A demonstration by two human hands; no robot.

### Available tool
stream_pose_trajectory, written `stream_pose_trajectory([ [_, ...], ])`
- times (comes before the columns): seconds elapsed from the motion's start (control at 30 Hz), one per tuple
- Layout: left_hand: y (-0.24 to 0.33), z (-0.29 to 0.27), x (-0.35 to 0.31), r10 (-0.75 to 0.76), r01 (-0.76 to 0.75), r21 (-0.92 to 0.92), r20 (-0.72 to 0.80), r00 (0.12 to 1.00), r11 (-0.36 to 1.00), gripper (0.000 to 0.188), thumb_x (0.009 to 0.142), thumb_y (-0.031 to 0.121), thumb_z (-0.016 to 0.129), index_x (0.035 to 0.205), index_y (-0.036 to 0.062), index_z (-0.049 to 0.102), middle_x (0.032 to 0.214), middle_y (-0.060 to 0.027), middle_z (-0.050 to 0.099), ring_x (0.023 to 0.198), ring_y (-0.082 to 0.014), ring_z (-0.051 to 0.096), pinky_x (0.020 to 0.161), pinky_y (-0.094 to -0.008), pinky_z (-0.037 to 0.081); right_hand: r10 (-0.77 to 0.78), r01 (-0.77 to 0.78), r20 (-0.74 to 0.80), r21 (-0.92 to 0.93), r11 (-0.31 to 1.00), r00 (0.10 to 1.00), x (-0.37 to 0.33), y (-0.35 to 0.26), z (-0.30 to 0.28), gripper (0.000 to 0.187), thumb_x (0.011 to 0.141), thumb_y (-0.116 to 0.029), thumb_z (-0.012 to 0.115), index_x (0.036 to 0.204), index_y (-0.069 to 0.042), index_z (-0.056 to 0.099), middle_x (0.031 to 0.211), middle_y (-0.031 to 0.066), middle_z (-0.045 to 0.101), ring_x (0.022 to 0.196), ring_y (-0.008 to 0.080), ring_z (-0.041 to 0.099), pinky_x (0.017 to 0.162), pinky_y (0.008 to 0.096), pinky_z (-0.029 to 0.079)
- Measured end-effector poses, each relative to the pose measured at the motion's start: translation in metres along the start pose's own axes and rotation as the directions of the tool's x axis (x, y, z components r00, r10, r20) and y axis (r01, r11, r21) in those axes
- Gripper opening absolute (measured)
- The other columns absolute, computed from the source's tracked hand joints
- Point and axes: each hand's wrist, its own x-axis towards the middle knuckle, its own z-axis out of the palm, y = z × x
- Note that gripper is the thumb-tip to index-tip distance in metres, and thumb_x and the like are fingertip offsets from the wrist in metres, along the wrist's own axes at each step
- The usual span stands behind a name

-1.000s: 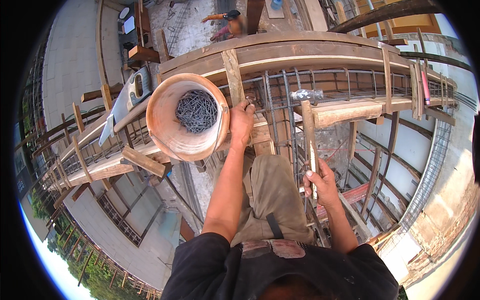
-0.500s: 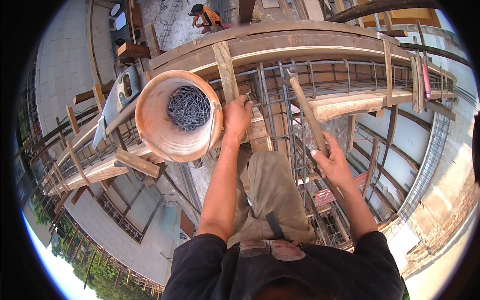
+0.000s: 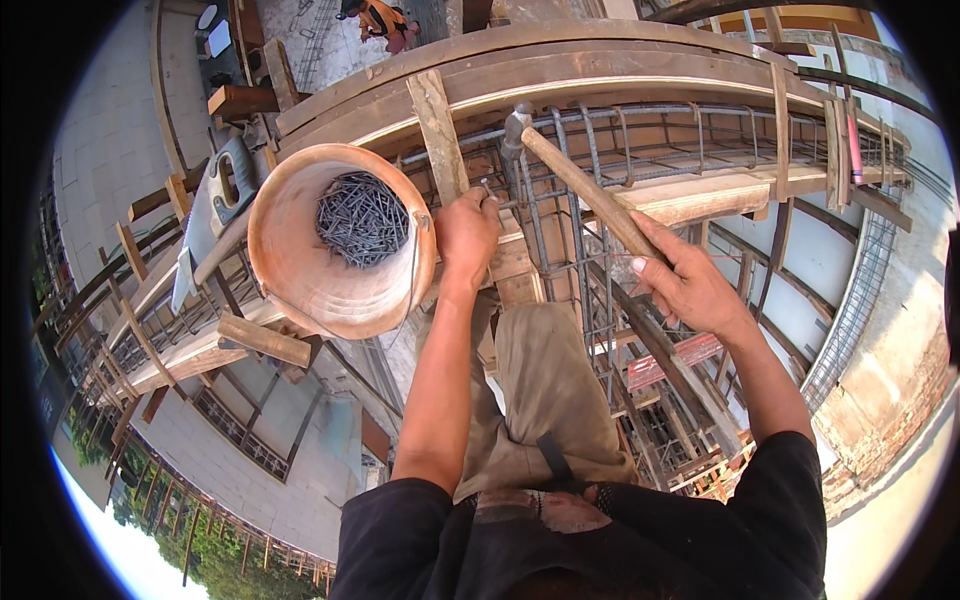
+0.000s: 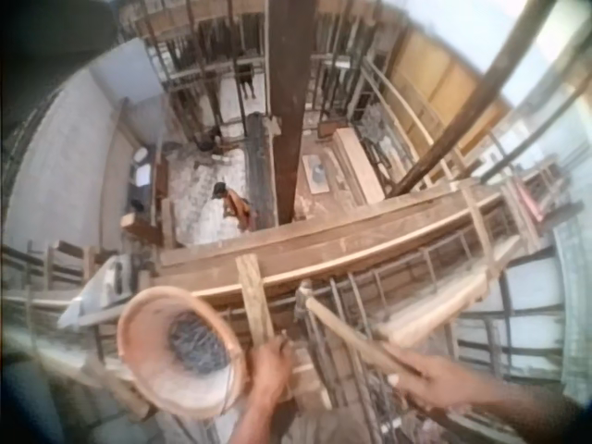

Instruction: The person secures wooden boards to a concrete and rebar beam structure by picking nails from a bucket and driving them into the wood with a hammer.

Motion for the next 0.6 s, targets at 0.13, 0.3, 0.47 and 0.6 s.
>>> stream_pose_trajectory([
  [0.13, 0.003, -0.005, 0.0, -0.026, 0.027, -0.022, 0.017, 1.0, 0.999, 0.027, 0.087, 0.03, 0.067, 0.102, 0.0088, 0.076, 0.083, -0.0217, 0.07, 0.082, -0.041, 0.069, 0.075, -0.0466, 0.053, -0.011, 0.013, 0.022, -0.101, 0.995, 1.0, 0.014, -0.017, -0.003, 0.06, 0.102, -0.021, 0.054, 0.158, -0.013, 0.034, 0.071, 0.0007, 0.055, 0.052, 0.0079, 0.05, 0.047, 0.0259, 0.044],
  [0.3, 0.004, -0.008, 0.001, -0.045, 0.048, -0.046, 0.07, 0.997, 0.998, 0.027, 0.088, 0.03, 0.067, 0.104, 0.0095, 0.076, 0.086, -0.0217, 0.071, 0.084, -0.0406, 0.07, 0.076, -0.0459, 0.054, -0.007, 0.019, 0.072, -0.167, 0.986, 0.997, 0.022, -0.033, -0.007, 0.06, 0.102, -0.02, 0.054, 0.158, -0.015, 0.034, 0.071, 0.0, 0.054, 0.051, 0.0073, 0.048, 0.049, 0.0252, 0.044],
  [0.47, 0.003, -0.01, 0.002, -0.025, 0.03, -0.042, 0.1, 0.995, 0.999, 0.03, 0.089, 0.031, 0.069, 0.108, 0.01, 0.076, 0.09, -0.0208, 0.072, 0.087, -0.0387, 0.071, 0.079, -0.0438, 0.055, 0.142, -0.128, 0.108, -0.125, 0.984, 0.984, 0.022, -0.069, -0.013, 0.06, 0.101, -0.024, 0.057, 0.156, -0.008, 0.037, 0.074, 0.0047, 0.057, 0.061, 0.0142, 0.053, 0.061, 0.0325, 0.048],
  [0.6, 0.001, -0.011, 0.003, -0.06, 0.068, -0.059, 0.12, 0.991, 0.996, 0.03, 0.089, 0.03, 0.069, 0.11, 0.0103, 0.076, 0.091, -0.0207, 0.073, 0.087, -0.0377, 0.071, 0.079, -0.0434, 0.055, 0.018, -0.018, -0.006, -0.009, 1.0, 1.0, 0.021, -0.095, -0.018, 0.061, 0.102, -0.024, 0.057, 0.157, -0.009, 0.035, 0.072, 0.0017, 0.052, 0.059, 0.011, 0.05, 0.057, 0.0291, 0.046],
])
